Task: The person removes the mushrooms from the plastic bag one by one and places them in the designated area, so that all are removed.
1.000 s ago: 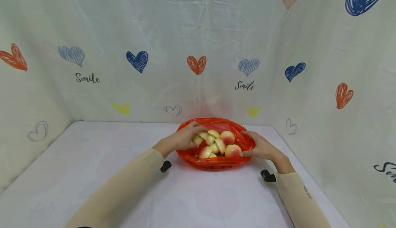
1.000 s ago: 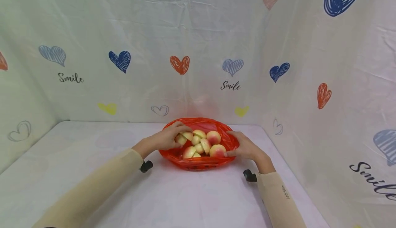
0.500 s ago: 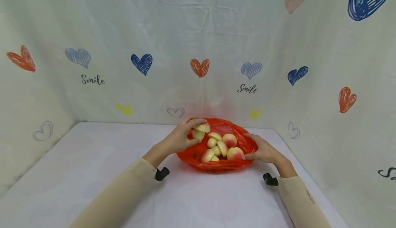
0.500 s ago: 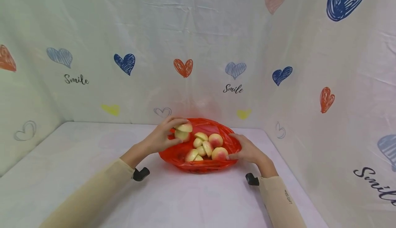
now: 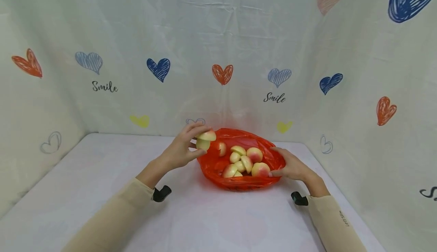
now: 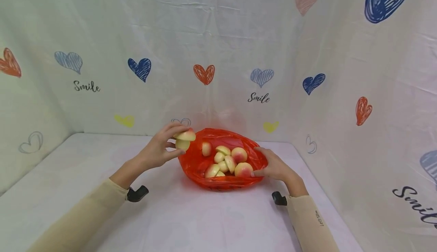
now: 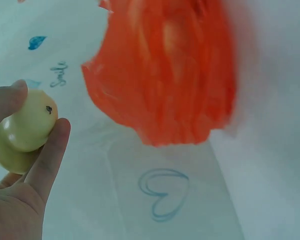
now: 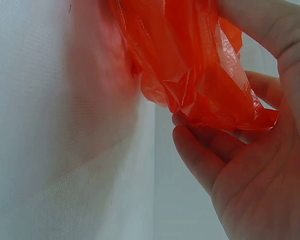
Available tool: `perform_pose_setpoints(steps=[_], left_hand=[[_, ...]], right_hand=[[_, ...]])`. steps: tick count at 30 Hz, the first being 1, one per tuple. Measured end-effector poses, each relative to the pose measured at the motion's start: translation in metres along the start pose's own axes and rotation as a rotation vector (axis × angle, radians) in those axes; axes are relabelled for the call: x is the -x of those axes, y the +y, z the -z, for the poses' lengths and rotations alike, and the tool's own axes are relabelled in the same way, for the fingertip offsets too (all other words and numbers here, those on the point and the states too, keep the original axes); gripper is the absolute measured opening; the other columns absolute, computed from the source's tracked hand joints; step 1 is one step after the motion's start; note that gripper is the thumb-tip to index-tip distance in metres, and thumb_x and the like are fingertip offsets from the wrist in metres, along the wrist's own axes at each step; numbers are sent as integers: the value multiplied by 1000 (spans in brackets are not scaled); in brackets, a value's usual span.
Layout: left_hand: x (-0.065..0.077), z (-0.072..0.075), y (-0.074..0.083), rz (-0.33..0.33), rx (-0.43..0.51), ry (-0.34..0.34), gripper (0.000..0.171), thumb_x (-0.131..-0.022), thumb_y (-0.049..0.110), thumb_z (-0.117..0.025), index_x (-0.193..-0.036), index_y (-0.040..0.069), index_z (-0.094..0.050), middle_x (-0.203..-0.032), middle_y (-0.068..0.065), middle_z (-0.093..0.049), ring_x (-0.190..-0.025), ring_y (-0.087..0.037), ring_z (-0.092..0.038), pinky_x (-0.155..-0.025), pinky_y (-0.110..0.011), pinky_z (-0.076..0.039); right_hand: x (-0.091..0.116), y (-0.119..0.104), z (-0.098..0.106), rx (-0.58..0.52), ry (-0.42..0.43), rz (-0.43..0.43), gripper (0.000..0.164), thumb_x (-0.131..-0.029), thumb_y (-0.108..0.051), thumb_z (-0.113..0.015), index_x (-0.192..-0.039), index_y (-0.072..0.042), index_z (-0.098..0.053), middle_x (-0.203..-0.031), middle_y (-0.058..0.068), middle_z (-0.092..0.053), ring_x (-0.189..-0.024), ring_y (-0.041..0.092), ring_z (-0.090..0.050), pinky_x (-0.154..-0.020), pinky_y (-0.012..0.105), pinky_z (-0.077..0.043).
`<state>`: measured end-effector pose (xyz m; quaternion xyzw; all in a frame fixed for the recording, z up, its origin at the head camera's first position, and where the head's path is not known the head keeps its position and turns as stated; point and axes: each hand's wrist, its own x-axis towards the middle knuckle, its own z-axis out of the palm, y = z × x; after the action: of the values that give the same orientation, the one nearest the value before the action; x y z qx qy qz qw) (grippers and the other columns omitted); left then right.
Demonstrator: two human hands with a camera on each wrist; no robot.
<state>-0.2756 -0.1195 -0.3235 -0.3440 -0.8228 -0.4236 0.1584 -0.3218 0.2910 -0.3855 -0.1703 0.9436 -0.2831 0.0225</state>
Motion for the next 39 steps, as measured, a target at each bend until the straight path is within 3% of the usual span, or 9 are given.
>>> perform_pose_setpoints(steps=[10,18,32,39], left_hand=[[27,18,-35,134,-20,37,68,-78,2,-77,-137,18,-48,-128,-8,-42,-96,-26,-59,-73,-30,-56],[36,22,-57,257,-66,-7,71,-78,3,-77,-140,15,-45,-124,-12,-43,-96,-28,-57,-73,-26,-55],[35,17,-88,361,-176,-160,70,-79,10,-78,-141,13,-46,-121,-15,-44,-95,-25,-51,-80,-35,-49],[32,18,-98,365,-240,-211,69,-78,13,-79,-140,11,-47,-116,-18,-46,-100,-29,-49,-86,-43,-45]], right_hand=[[0,1,1,2,3,9,102,-63,-52,-83,-146,-17,-35,-144,12,-38,-126,37,-39,-86,53,-50],[0,0,2,-2,-2,15,102,-63,-51,-83,-145,-15,-35,-142,13,-40,-125,37,-40,-86,52,-51],[0,-2,0,-1,-5,2,102,-64,-51,-83,-146,-14,-34,-143,13,-40,-125,36,-41,-87,53,-50],[-1,-2,-1,4,-8,-10,102,-63,-51,-83,-145,-15,-35,-142,11,-40,-125,35,-41,-87,52,-50]])
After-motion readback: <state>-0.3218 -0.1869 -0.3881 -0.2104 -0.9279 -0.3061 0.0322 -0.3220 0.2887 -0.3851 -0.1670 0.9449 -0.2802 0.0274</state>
